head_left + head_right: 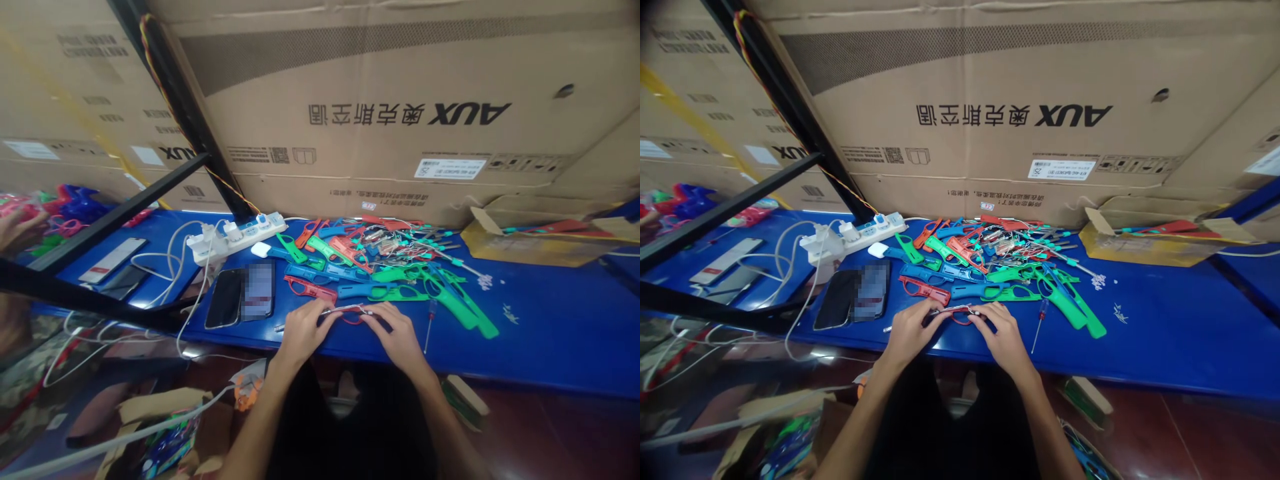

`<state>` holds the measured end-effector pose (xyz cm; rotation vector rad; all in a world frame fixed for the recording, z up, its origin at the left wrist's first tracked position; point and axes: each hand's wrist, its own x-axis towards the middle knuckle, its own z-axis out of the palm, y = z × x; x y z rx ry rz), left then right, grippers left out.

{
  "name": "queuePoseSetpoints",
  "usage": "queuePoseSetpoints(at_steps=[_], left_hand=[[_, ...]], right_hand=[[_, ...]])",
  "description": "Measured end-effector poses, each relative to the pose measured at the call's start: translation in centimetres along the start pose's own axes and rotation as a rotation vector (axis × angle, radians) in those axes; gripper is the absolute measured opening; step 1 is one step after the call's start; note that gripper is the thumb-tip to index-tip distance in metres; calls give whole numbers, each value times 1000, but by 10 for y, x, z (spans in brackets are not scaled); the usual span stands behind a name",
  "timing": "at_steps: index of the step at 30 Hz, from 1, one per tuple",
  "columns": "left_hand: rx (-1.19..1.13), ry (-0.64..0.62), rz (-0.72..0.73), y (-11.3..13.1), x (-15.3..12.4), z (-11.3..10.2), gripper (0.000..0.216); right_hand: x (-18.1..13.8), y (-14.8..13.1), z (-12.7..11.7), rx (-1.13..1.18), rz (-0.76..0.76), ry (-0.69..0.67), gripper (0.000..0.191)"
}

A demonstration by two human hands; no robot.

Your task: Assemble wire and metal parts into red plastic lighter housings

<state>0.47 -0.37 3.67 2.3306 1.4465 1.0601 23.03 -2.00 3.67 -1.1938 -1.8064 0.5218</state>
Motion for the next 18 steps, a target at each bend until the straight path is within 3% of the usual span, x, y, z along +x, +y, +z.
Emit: queuePoseSetpoints(at_steps=[9,18], left_hand=[[-7,-26,34,4,0,-4,19],[36,-30,-54,0,-2,0,14]], right_hand=[[0,0,0,-2,28,-15,16],[-1,3,1,-23,34,-5,15]])
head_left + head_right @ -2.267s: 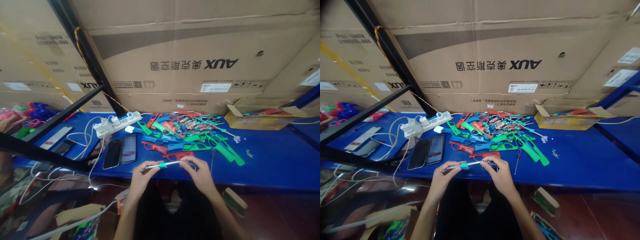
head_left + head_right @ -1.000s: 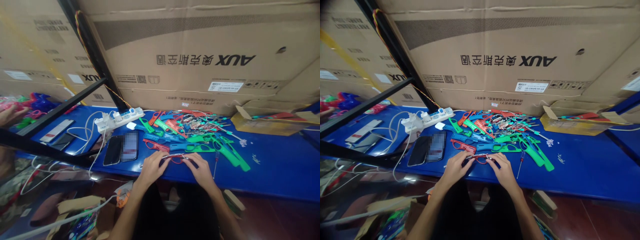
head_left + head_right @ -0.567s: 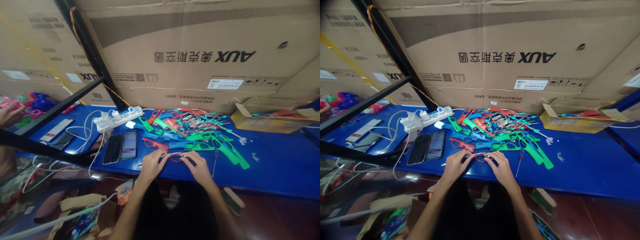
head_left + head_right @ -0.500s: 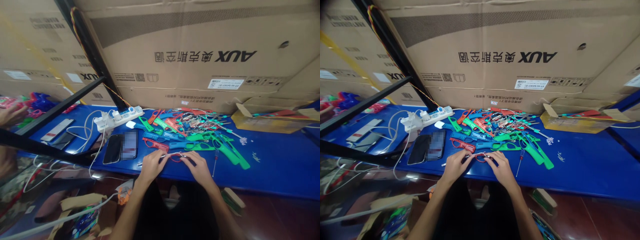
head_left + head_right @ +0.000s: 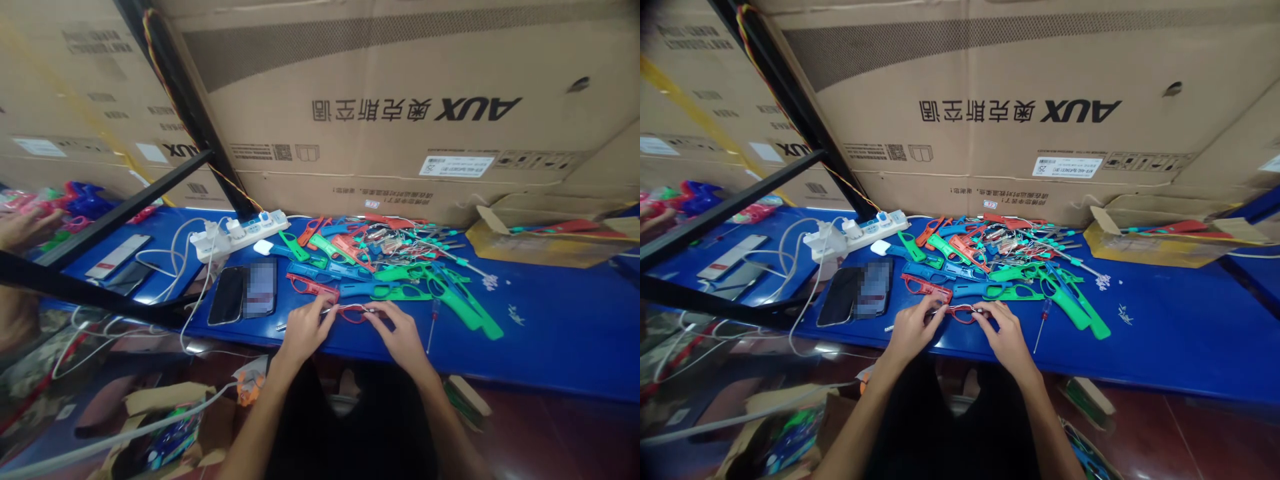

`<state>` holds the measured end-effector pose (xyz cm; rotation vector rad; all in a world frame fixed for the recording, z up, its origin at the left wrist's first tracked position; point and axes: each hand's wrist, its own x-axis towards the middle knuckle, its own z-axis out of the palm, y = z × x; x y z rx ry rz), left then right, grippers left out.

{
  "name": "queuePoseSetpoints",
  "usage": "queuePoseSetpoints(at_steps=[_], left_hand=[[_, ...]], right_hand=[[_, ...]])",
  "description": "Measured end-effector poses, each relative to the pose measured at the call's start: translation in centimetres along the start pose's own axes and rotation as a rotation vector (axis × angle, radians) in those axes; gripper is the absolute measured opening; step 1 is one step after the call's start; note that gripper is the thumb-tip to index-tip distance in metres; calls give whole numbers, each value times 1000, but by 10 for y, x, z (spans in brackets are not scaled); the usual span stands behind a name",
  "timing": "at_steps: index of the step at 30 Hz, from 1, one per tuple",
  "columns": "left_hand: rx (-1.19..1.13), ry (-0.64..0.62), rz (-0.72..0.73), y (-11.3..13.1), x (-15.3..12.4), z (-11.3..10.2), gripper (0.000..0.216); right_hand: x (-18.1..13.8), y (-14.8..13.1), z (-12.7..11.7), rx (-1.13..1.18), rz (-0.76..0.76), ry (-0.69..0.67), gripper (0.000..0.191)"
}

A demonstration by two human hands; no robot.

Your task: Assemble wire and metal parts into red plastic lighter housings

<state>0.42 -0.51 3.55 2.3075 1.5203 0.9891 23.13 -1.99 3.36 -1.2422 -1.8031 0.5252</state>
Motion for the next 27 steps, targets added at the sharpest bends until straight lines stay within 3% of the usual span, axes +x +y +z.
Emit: queuePoseSetpoints(at_steps=[12,27], left_hand=[[4,-6,35,0,9,1,14],[-92,-49,101,-6,29,2,19]], right_hand=[[3,3,-11,-140,-84,-91,20],[3,11,-13,-91,-71,-115,20]])
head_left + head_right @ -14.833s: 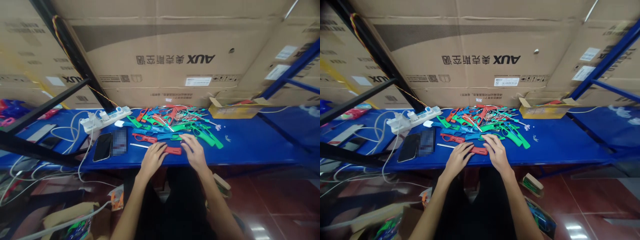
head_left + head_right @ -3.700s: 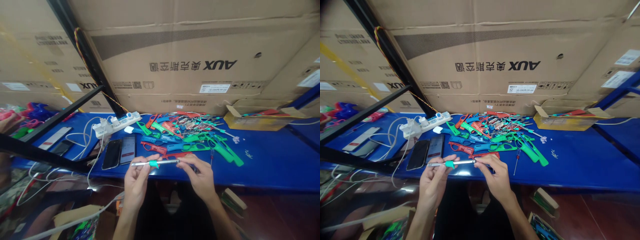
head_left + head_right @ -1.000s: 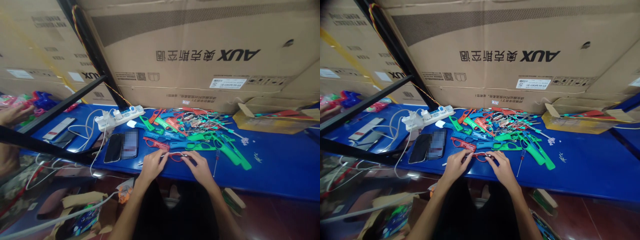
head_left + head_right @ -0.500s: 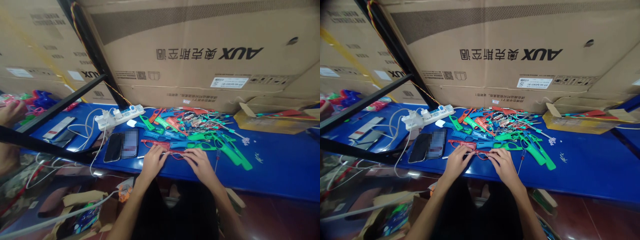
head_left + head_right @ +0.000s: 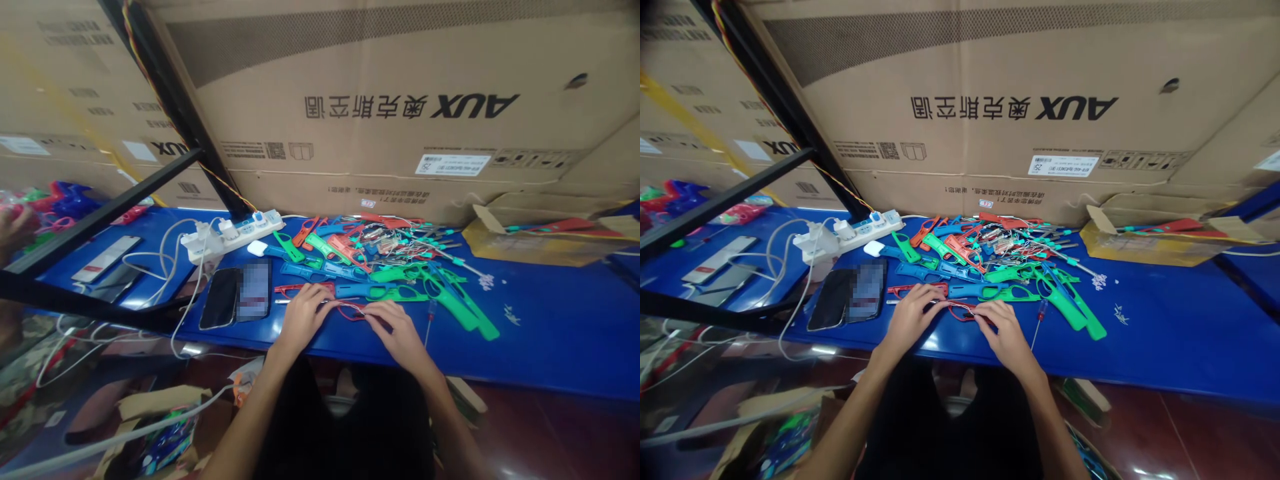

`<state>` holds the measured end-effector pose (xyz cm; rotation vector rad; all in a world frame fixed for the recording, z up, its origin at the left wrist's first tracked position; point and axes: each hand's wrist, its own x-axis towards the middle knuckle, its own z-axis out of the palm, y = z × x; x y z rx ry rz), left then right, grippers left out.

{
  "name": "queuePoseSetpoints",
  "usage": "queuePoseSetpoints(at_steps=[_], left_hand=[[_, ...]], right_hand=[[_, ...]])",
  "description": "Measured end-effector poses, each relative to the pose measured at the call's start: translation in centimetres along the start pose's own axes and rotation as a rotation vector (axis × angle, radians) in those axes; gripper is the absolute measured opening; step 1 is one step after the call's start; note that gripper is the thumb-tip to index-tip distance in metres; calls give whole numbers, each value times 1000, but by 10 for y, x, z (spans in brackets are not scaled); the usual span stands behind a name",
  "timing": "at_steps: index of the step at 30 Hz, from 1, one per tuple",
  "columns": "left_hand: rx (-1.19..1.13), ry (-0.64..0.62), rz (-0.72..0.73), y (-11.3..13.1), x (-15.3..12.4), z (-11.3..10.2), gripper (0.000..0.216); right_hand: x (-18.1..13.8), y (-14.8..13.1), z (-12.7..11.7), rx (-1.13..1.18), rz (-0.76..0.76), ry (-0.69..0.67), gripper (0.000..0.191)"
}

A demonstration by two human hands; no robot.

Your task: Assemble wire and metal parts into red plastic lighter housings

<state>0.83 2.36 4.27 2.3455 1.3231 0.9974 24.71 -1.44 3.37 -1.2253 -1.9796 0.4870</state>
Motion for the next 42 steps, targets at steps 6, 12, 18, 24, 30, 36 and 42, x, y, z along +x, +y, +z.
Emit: queuePoseSetpoints(at_steps=[6,12,18,24,30,36,42], left_hand=[[-75,-29,39,-3,-3,6,21],[-124,-52,73,-7,-17,2,23],[-33,-69,69,-12,-19,-6,20],[-46,-90,78,-13,-13,-6,20],[-81,-82,68,-13,-13,-5,22],[-67,-108,57,-12,-13,-4,23],[-21,-162,66,-14,-9,-8,20]], right_hand=[[-2,2,-1,40,-9,16,20],[-4,3,-3,55,-18,4,20],[-6,4,-5,50,-24,-20,20],[-13,7,-9,36,-78,-82,30],[-17,7,-11,5,-90,-94,35],[-19,8,-10,-23,-142,-65,33],[-23,13,-7,-73,-183,-94,36]])
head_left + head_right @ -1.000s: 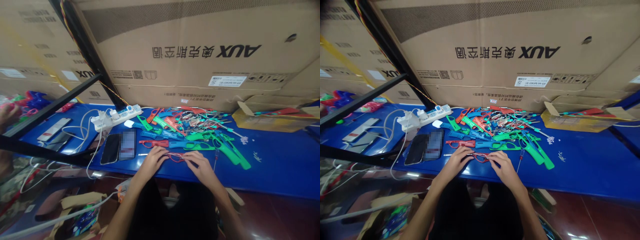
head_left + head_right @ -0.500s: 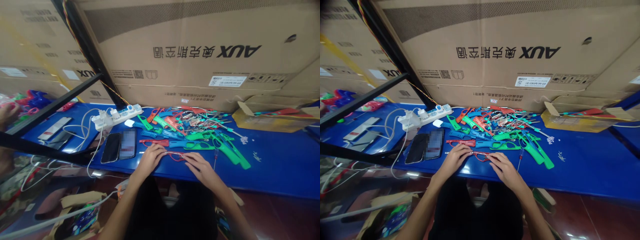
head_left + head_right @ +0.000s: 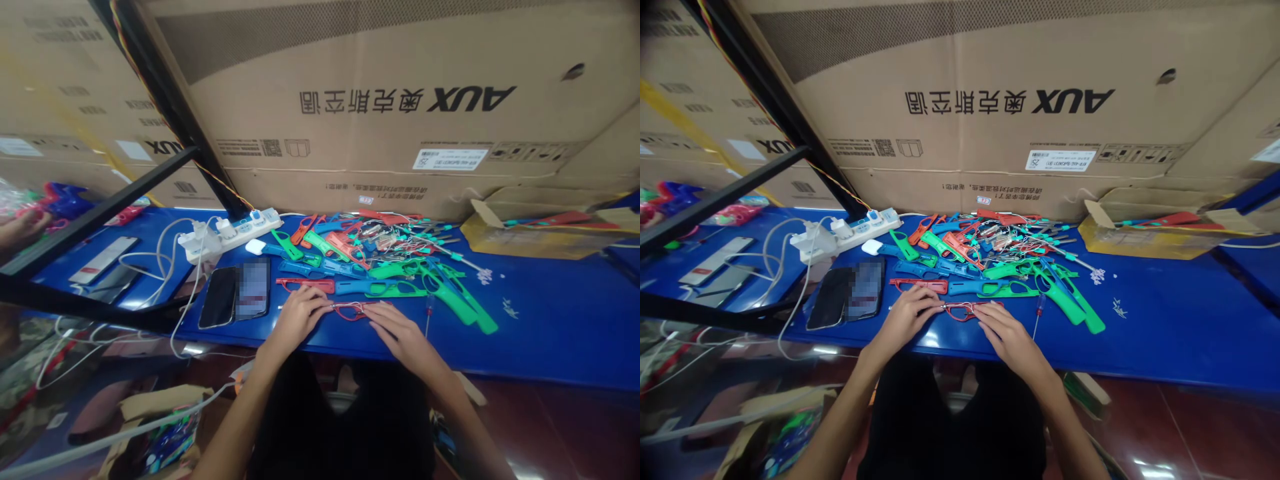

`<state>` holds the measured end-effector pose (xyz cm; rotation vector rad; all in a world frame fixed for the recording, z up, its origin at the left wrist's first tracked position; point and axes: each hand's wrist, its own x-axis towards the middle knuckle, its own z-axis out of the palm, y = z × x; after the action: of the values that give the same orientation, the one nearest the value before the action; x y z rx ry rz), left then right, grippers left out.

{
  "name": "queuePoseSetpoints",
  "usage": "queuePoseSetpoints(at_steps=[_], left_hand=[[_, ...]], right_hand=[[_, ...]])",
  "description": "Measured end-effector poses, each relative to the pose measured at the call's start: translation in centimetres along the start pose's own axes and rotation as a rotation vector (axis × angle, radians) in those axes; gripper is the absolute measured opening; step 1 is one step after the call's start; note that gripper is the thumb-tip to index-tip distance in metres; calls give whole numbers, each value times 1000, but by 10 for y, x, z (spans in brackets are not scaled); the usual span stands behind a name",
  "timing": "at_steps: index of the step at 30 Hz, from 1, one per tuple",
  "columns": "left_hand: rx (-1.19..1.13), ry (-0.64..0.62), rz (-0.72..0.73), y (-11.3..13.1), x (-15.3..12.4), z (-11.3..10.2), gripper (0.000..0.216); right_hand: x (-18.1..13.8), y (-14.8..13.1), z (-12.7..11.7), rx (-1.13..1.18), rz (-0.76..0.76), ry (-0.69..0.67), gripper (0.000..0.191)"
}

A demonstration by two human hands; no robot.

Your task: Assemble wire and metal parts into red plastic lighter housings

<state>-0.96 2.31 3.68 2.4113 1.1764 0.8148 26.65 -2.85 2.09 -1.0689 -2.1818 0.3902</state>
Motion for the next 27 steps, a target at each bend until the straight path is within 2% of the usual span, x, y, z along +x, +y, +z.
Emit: queuePoseSetpoints(at_steps=[6,11,17,27], left_hand=[[102,-14,-77,2,-3,-1,16],[146,27,-99,7,-8,5,17],[111,-36,-126,18,-13,3,18],[41,-76,-134,23,-8,-1,13]], right_hand=[[-4,-6,2,-136,62,-65,44],[-2,-10,1,-243,112,43,34],[-2,-13,2,-276,90,72,26],[6,-21,4,-392,-6,-10,30]])
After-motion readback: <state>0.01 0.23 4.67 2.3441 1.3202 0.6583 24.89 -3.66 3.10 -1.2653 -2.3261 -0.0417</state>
